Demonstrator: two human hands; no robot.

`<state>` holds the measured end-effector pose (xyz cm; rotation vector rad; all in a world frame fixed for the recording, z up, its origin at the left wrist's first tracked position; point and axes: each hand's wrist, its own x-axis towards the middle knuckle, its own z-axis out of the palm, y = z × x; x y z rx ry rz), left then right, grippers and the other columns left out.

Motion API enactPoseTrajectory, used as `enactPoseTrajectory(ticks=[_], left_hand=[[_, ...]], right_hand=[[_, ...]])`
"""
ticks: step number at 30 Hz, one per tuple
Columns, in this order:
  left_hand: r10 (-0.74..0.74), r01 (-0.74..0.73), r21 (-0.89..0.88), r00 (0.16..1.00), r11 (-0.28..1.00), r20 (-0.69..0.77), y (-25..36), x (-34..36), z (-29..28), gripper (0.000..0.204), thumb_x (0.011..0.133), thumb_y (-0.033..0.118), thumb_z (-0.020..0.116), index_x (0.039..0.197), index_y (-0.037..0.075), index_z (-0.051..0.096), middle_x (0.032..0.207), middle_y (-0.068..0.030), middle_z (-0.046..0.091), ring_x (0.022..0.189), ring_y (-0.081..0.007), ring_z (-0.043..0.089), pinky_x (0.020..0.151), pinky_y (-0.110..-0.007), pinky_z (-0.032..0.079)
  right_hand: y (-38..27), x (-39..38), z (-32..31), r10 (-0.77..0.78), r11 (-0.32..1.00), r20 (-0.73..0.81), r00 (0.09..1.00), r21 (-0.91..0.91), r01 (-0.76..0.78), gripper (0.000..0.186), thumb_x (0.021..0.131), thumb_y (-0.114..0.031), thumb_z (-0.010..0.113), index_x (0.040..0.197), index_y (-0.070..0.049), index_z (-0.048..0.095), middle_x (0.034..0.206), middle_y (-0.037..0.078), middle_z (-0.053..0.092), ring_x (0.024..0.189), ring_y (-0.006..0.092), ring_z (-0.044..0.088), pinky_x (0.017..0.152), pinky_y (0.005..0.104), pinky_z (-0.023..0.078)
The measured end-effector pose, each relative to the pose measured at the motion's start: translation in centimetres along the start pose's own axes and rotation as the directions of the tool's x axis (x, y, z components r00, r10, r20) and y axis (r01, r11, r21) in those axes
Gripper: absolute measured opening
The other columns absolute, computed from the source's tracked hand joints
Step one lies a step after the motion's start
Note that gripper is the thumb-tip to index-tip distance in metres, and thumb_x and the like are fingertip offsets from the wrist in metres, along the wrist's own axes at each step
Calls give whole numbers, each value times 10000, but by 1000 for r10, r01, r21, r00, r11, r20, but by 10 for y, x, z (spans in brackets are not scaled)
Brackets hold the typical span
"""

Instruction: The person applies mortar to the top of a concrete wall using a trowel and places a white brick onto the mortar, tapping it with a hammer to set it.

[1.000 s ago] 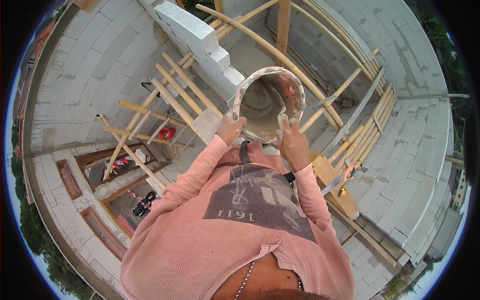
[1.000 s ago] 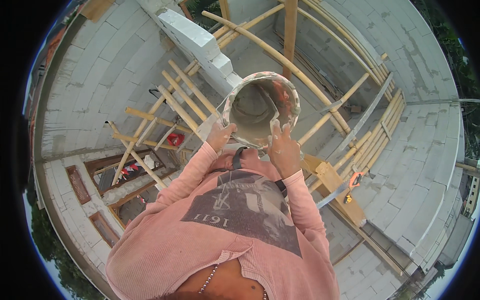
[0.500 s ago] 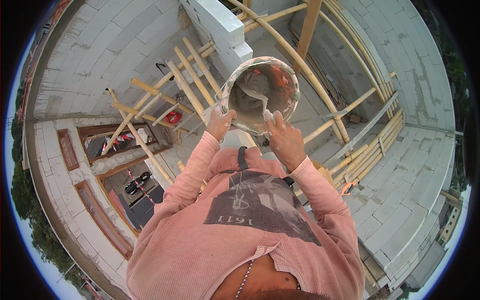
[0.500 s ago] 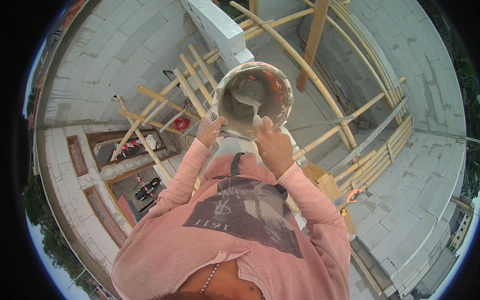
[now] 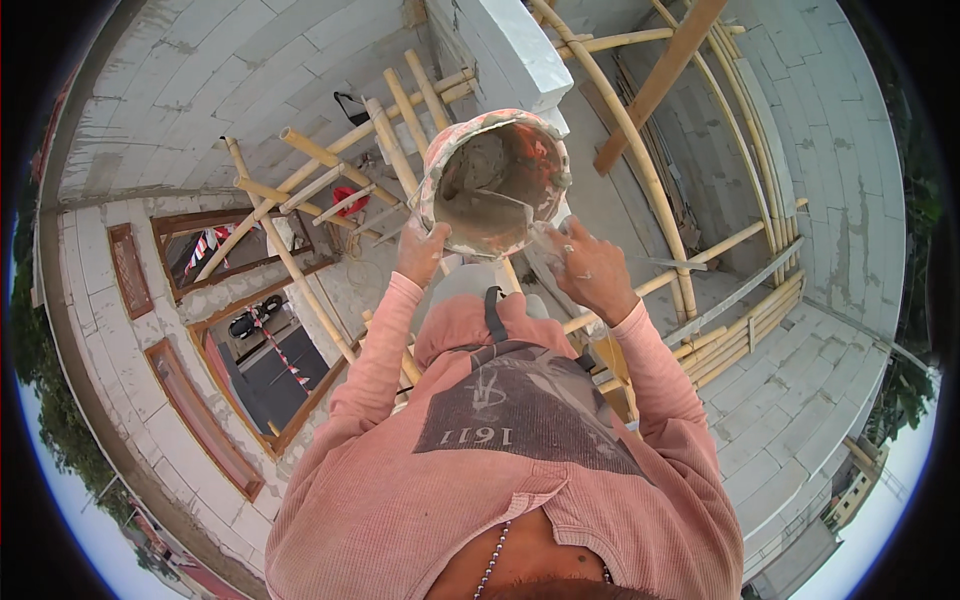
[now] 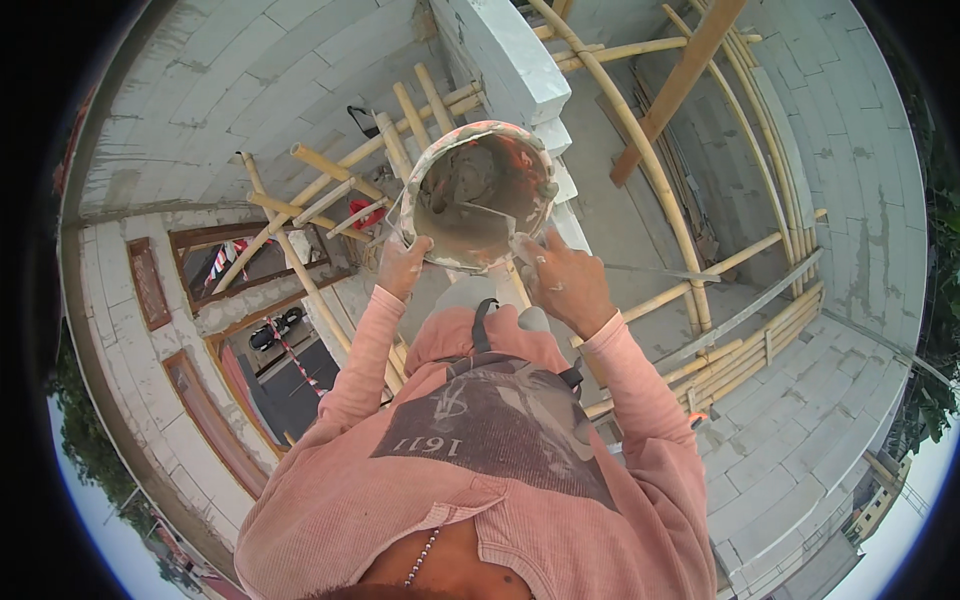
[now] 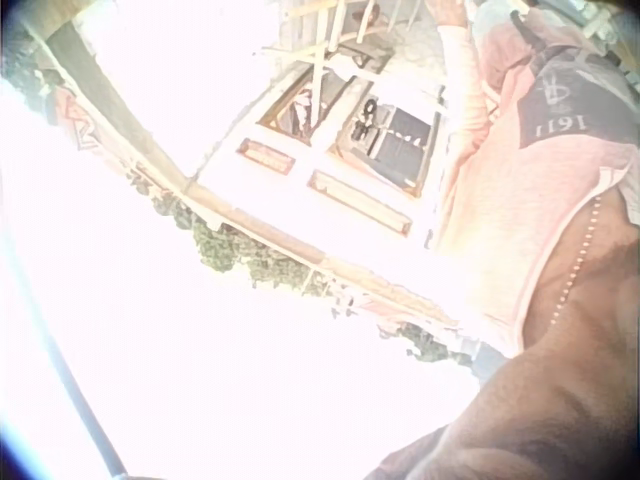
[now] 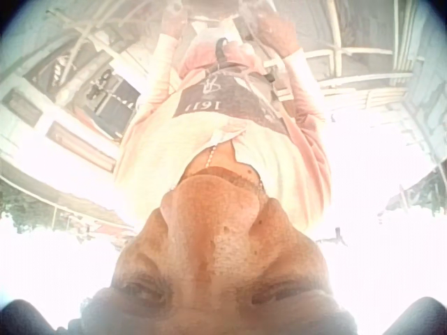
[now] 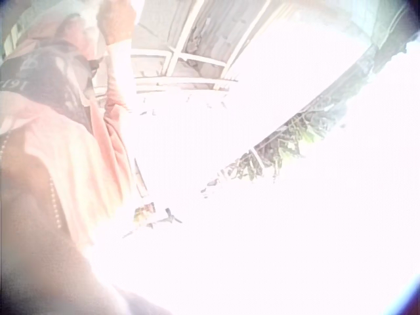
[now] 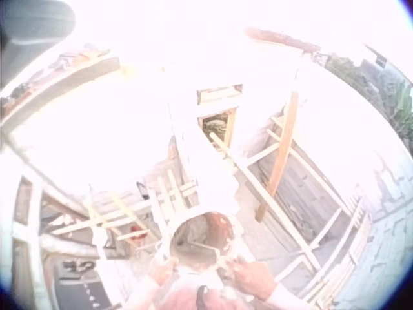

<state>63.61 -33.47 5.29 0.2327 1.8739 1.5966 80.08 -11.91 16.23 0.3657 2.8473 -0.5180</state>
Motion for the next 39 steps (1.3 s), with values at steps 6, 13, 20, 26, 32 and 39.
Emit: enactPoseTrajectory(ticks=[6,13,20,26,32,39], left_hand=[[12,-11,171,1000,985,-7,13,40,-31,466,866,122,579,1296,-54,547,1121,-108,683,1005,-174,617,935,-310,478],[0,11,78,991,997,-131,1,56,-37,347,865,139,611,1160,-45,619,994,-57,676,859,-123,591,783,-297,504],[-92,106,83,982,991,-165,-5,52,-65,360,863,130,615,1181,-38,614,993,-39,667,859,-116,579,774,-283,495],[164,-94,252,947,963,-275,13,54,-64,382,877,138,599,1215,-40,602,1015,-37,658,870,-130,571,807,-295,487],[106,-56,181,954,982,-280,46,69,-69,599,860,118,565,1426,-44,461,1067,-89,653,862,-154,583,809,-307,487],[-31,-82,-270,921,959,-389,73,101,-67,413,878,113,596,1268,-17,550,1089,-61,647,923,-145,632,767,-294,558]], right_hand=[[-20,67,11,-4,1000,0,1000,7,4,479,814,-149,659,1284,-151,570,1070,151,578,680,342,681,551,467,541],[-34,100,13,43,997,-19,999,67,-42,468,850,-236,681,1296,-151,567,1061,162,580,693,350,682,564,454,544],[-35,133,-21,64,989,33,997,130,-68,499,849,-223,675,1322,-107,567,1074,174,591,729,394,675,638,490,559],[-41,157,-9,20,998,54,998,-64,-16,375,857,-234,660,1183,-56,613,1010,214,614,736,371,699,632,454,571],[-9,170,35,-350,876,-235,907,260,406,520,892,-314,693,1329,-53,590,1123,205,640,829,312,680,732,422,564],[13,175,5,-89,257,322,943,922,-291,593,931,-337,690,1411,-37,514,1017,74,628,726,142,615,552,275,501]])
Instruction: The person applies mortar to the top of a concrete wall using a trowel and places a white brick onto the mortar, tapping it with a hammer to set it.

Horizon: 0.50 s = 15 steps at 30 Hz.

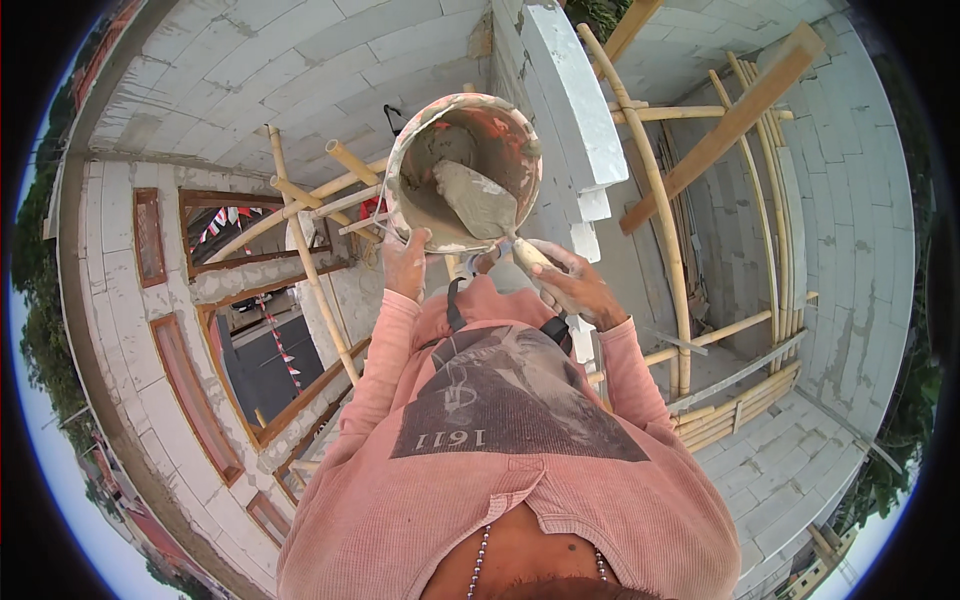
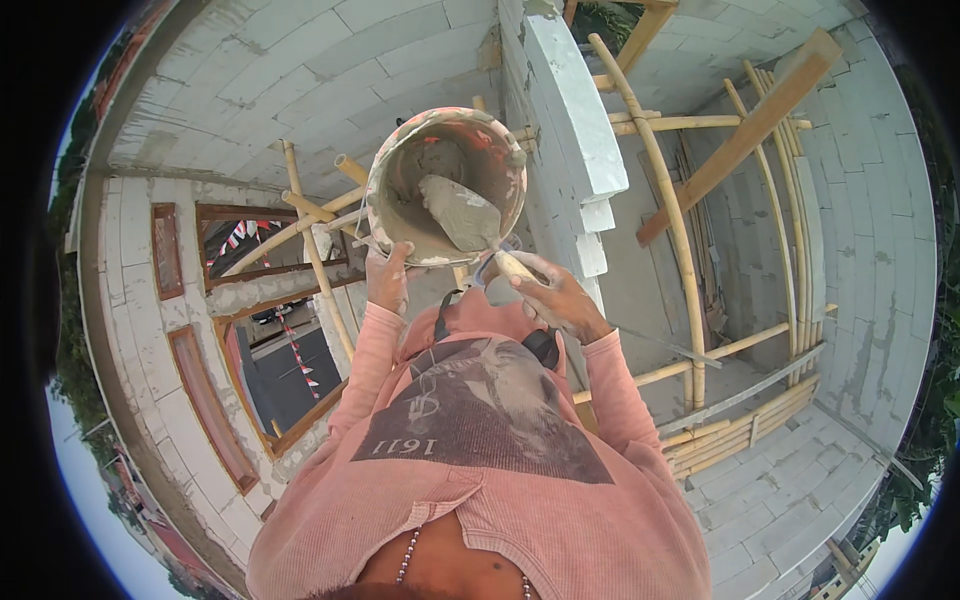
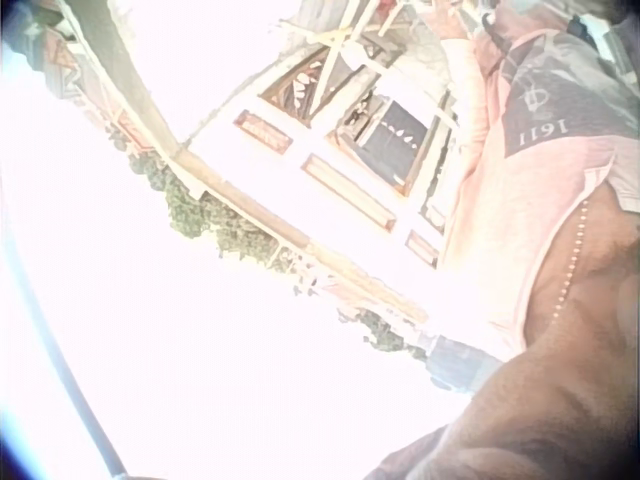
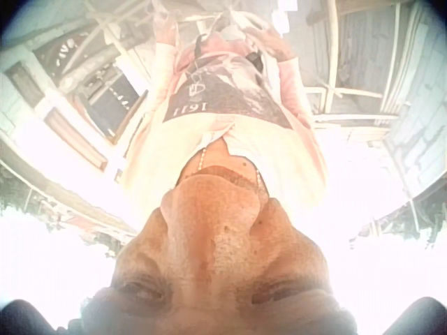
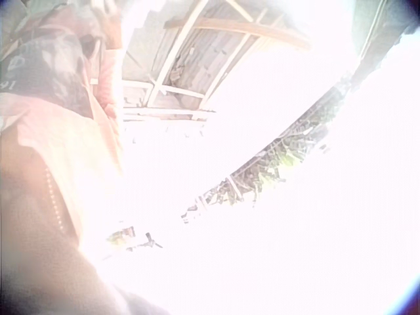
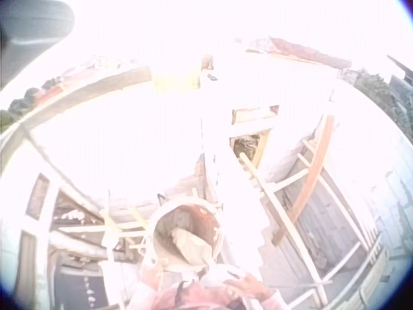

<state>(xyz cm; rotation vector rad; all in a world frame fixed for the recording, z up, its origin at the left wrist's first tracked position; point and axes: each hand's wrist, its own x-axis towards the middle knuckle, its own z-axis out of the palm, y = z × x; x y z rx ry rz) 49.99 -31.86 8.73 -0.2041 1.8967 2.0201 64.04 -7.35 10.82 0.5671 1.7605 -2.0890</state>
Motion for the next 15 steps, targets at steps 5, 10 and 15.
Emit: enactPoseTrajectory(ticks=[5,10,15], left_hand=[[-158,164,-175,986,971,46,7,38,12,448,877,127,620,1299,42,496,1103,-73,636,975,-196,665,687,-391,637],[-239,251,-188,967,949,84,4,74,43,438,877,146,644,1284,68,503,1086,-86,621,929,-222,682,716,-432,641],[-279,300,-268,953,915,116,-11,123,75,434,857,148,631,1252,19,504,1082,-96,608,918,-220,681,699,-383,640]], right_hand=[[2,13,-9,74,862,114,991,492,-121,612,945,-175,637,1480,-33,376,919,42,568,576,89,544,429,223,417],[-9,42,-29,84,823,136,987,549,-145,594,921,-107,580,1465,-26,358,890,48,566,510,100,490,416,238,409],[-46,71,-60,131,800,126,983,572,-181,551,924,-108,558,1443,-46,386,880,53,564,480,97,470,389,242,384]])
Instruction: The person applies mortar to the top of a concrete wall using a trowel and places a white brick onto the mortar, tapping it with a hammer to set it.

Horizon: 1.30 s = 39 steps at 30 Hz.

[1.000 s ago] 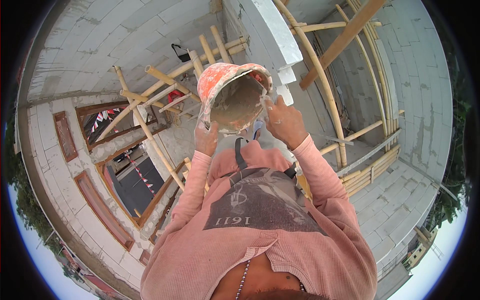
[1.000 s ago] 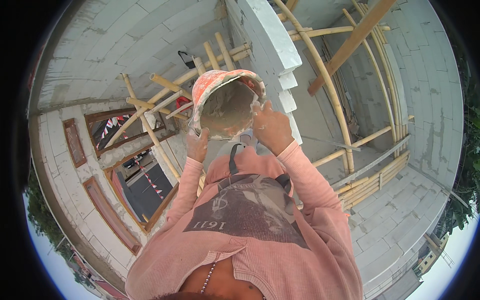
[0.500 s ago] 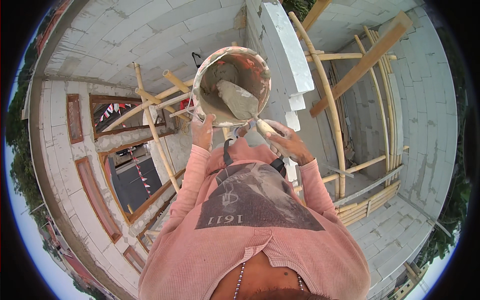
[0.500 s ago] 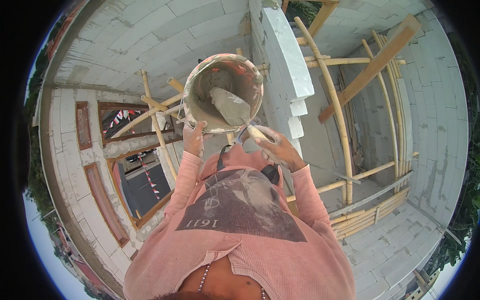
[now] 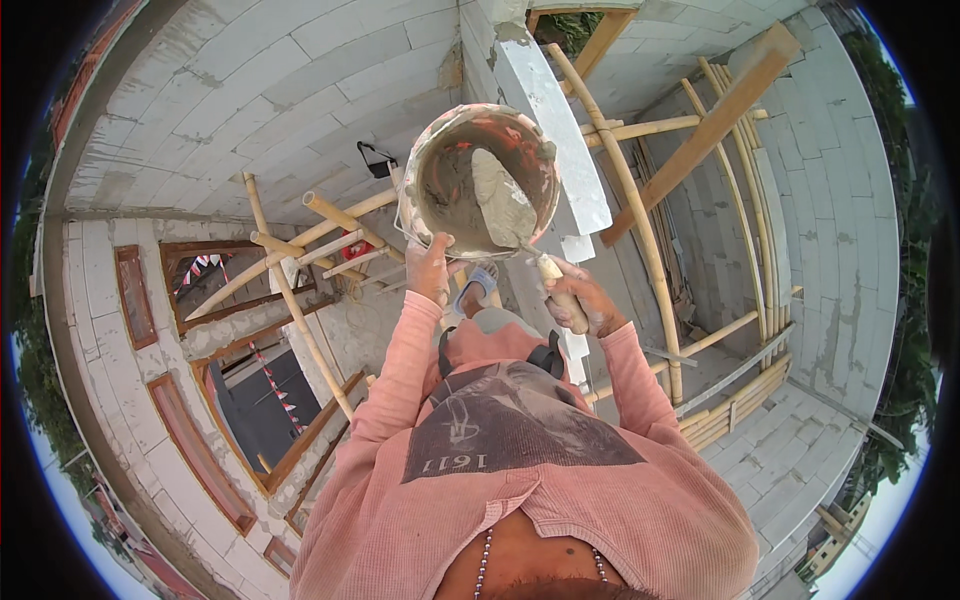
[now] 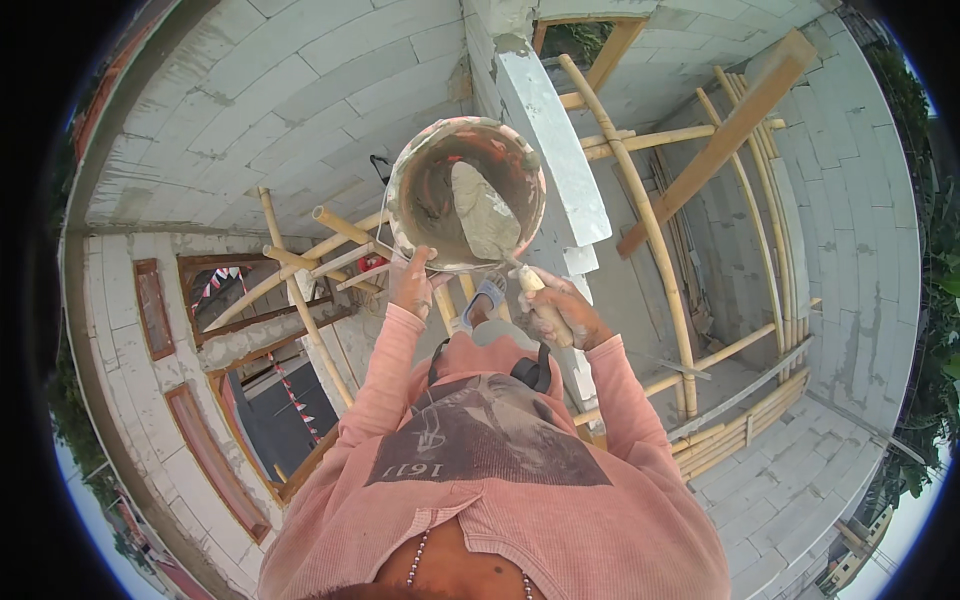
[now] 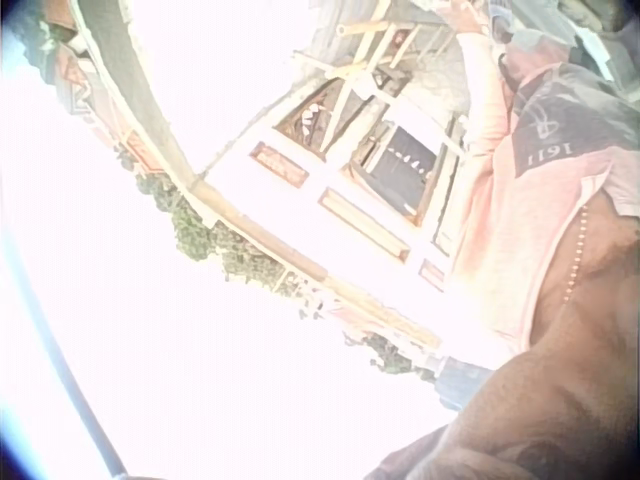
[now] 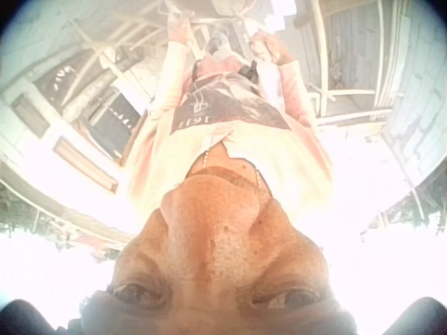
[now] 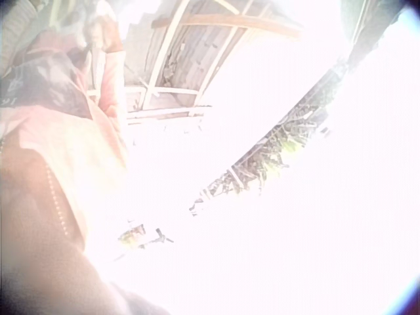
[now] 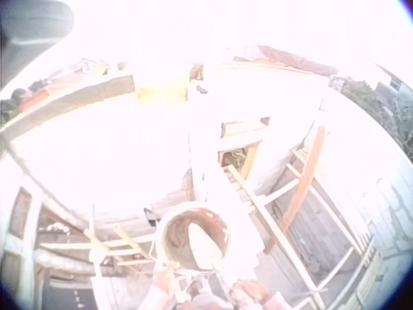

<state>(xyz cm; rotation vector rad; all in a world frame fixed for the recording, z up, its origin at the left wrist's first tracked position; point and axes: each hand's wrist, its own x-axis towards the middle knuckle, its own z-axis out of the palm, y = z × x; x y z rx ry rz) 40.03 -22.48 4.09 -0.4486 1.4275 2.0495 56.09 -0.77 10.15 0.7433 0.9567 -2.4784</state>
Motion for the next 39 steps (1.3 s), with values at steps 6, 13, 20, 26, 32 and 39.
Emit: enactPoseTrajectory(ticks=[6,13,20,26,32,39], left_hand=[[-46,51,-167,998,985,33,18,44,31,485,833,96,631,1274,-7,457,1137,-145,595,991,-296,678,777,-469,632],[-82,86,-282,996,956,26,37,70,48,472,841,30,601,1270,-71,434,1199,-211,570,1048,-386,655,904,-573,592],[-67,59,-318,998,946,-13,43,75,2,419,878,56,614,1244,-72,457,1251,-240,554,1133,-435,616,957,-644,540],[-66,0,-280,971,960,-229,28,54,-83,429,845,71,638,1215,-74,477,1223,-223,578,1108,-402,632,950,-609,560],[-82,-49,-316,918,947,-387,10,30,-151,412,838,60,617,1193,-91,472,1203,-223,585,1080,-420,635,930,-618,569],[-146,-44,-360,862,932,-485,4,8,-183,496,840,85,623,1287,-55,459,1255,-218,575,1117,-386,626,968,-579,558]], right_hand=[[-50,24,-8,-66,998,-36,997,-23,65,493,970,-190,552,1423,-52,414,858,66,562,451,85,444,370,218,358],[-83,39,-4,-126,990,-43,991,-74,123,467,1005,-241,541,1422,-60,438,869,51,565,495,82,475,402,215,372],[-102,61,-24,-202,979,-43,978,30,204,486,991,-288,518,1413,-59,441,873,61,554,514,96,491,421,232,409],[-169,123,-50,-339,938,-217,915,-145,313,442,966,-263,522,1350,-47,500,885,58,548,557,106,526,449,241,442],[-253,238,-78,-521,747,-376,766,-636,195,446,902,-259,609,1277,-23,563,880,62,569,613,138,576,502,284,519],[-303,351,-103,-497,731,-520,695,-682,12,427,866,-270,645,1225,-42,596,963,122,661,723,191,664,599,340,607]])
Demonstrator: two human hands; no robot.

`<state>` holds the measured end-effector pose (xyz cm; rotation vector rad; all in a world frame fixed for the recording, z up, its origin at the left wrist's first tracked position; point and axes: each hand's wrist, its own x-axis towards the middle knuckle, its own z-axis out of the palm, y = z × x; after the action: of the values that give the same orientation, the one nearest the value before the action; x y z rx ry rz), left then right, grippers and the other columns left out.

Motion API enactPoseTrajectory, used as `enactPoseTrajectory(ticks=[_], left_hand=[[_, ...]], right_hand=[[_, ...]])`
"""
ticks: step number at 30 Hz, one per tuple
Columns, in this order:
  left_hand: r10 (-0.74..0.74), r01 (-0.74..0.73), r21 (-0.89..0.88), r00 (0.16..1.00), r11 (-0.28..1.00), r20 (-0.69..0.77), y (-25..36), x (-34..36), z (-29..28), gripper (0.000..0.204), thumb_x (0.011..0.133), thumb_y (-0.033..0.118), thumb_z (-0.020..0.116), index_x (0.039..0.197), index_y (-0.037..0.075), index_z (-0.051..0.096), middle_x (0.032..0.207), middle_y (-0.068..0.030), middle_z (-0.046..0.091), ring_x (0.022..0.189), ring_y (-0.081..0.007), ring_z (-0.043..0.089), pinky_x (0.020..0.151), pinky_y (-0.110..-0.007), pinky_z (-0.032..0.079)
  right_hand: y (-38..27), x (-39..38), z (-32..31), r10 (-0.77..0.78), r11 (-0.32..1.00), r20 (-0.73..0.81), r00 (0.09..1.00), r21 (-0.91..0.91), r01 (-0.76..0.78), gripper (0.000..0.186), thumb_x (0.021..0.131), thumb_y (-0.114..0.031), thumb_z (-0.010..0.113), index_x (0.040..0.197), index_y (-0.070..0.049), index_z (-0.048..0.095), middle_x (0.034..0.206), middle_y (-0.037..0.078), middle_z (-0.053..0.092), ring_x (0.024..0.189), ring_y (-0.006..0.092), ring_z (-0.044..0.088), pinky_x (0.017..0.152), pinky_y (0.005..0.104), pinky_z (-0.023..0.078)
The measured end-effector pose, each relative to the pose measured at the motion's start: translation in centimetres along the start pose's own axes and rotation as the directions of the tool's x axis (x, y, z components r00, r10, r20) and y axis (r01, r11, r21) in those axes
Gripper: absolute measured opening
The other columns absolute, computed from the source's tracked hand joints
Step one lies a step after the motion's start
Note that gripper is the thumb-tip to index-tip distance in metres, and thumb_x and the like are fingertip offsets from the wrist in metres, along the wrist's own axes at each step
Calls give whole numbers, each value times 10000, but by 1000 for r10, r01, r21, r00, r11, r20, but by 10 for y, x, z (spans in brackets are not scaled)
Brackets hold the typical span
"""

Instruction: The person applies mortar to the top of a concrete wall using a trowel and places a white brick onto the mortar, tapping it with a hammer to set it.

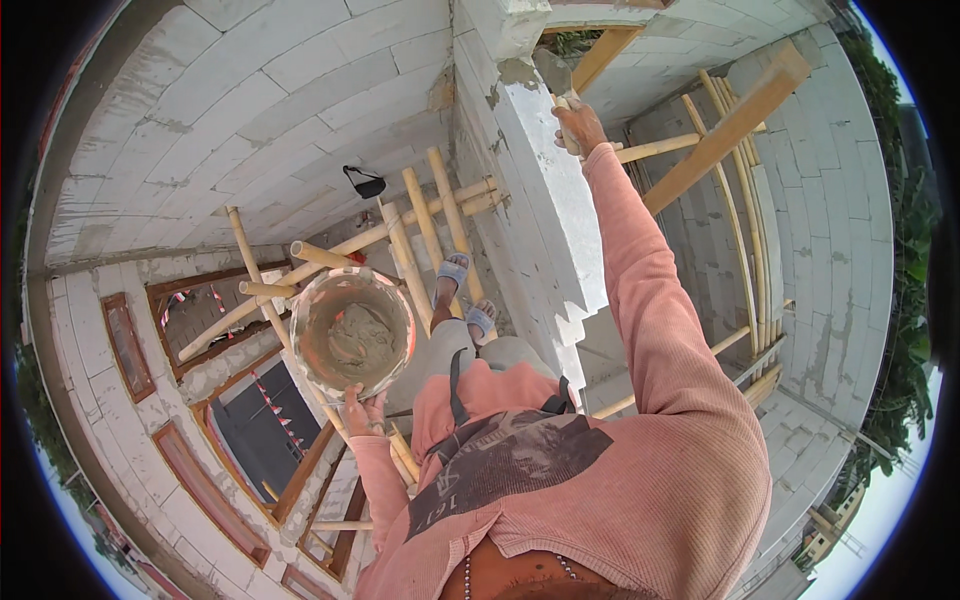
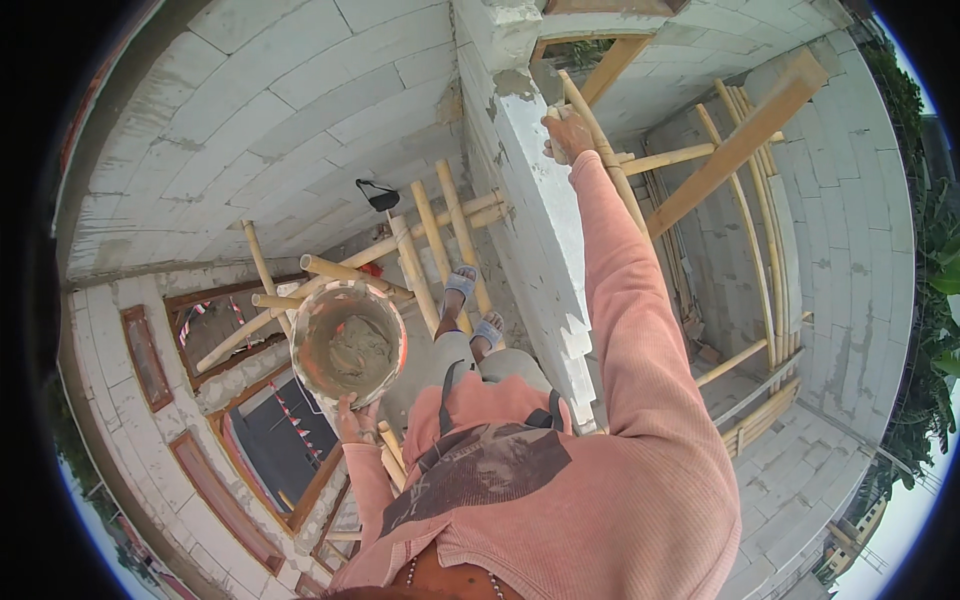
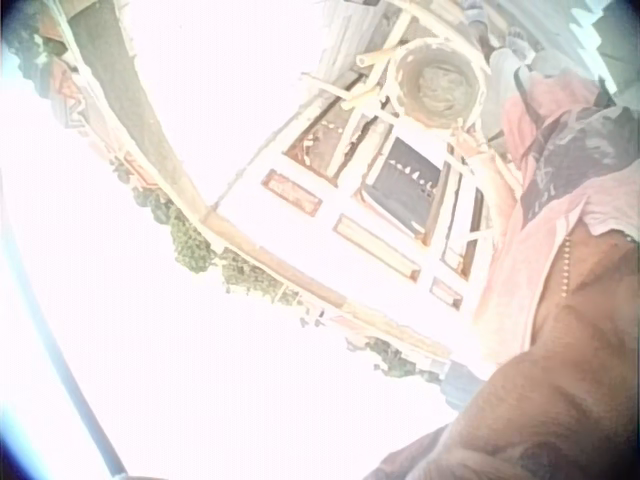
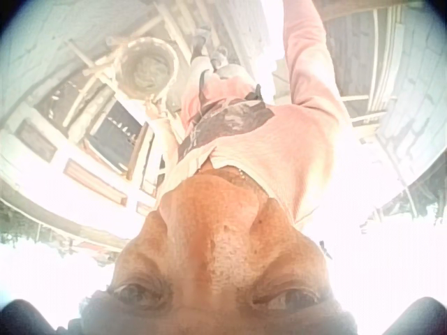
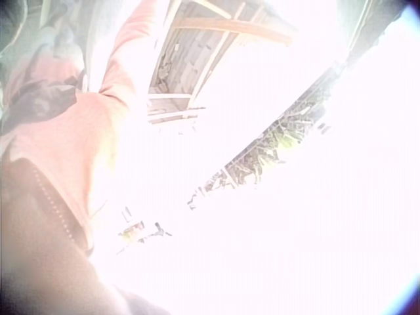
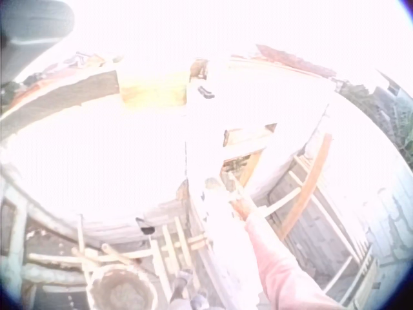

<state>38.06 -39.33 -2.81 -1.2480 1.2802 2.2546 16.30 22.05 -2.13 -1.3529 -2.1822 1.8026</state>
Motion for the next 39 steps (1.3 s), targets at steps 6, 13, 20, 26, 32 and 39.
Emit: enactPoseTrajectory(ticks=[6,13,20,26,32,39], left_hand=[[32,-33,-18,998,999,-55,8,-1,5,469,863,101,624,1279,-43,462,1266,-202,565,1151,-378,601,982,-599,540],[12,-12,-19,1000,1000,-28,8,11,32,369,855,93,637,1174,-36,502,1240,-200,566,1151,-387,592,969,-627,536],[-17,18,28,1000,999,-4,2,10,52,281,839,84,632,1062,-50,526,1214,-233,567,1147,-440,594,969,-670,511],[-40,38,80,999,996,30,-4,10,58,439,821,87,635,1221,-39,505,1202,-199,602,1070,-375,654,903,-571,591],[-47,42,81,997,996,60,-9,8,67,308,842,93,628,1090,-53,519,1203,-222,571,1139,-428,602,970,-659,518],[-90,51,263,987,963,136,-10,10,121,459,830,109,634,1247,-28,499,1158,-171,606,1014,-336,670,848,-512,612]], right_hand=[[32,38,20,-12,952,-2,1000,-307,11,393,860,-281,604,1128,3,647,860,194,701,893,271,714,694,407,607],[100,26,5,-380,749,-74,922,-610,260,394,908,-308,608,1193,-36,617,806,150,690,644,259,686,550,382,563],[78,-34,7,-381,644,-39,924,-728,235,529,914,-318,578,1330,3,522,1167,313,605,1067,458,620,949,507,503],[87,-59,14,-348,723,-122,930,-666,183,557,930,-302,573,1399,-19,472,1217,295,574,1085,466,612,953,508,504],[110,-77,21,-357,747,-136,924,-636,195,563,944,-303,560,1423,-26,453,1259,302,545,1100,475,603,962,509,500],[139,-83,2,-478,692,-164,863,-675,255,500,934,-312,595,1336,-21,534,1136,283,607,1012,451,623,849,503,536]])
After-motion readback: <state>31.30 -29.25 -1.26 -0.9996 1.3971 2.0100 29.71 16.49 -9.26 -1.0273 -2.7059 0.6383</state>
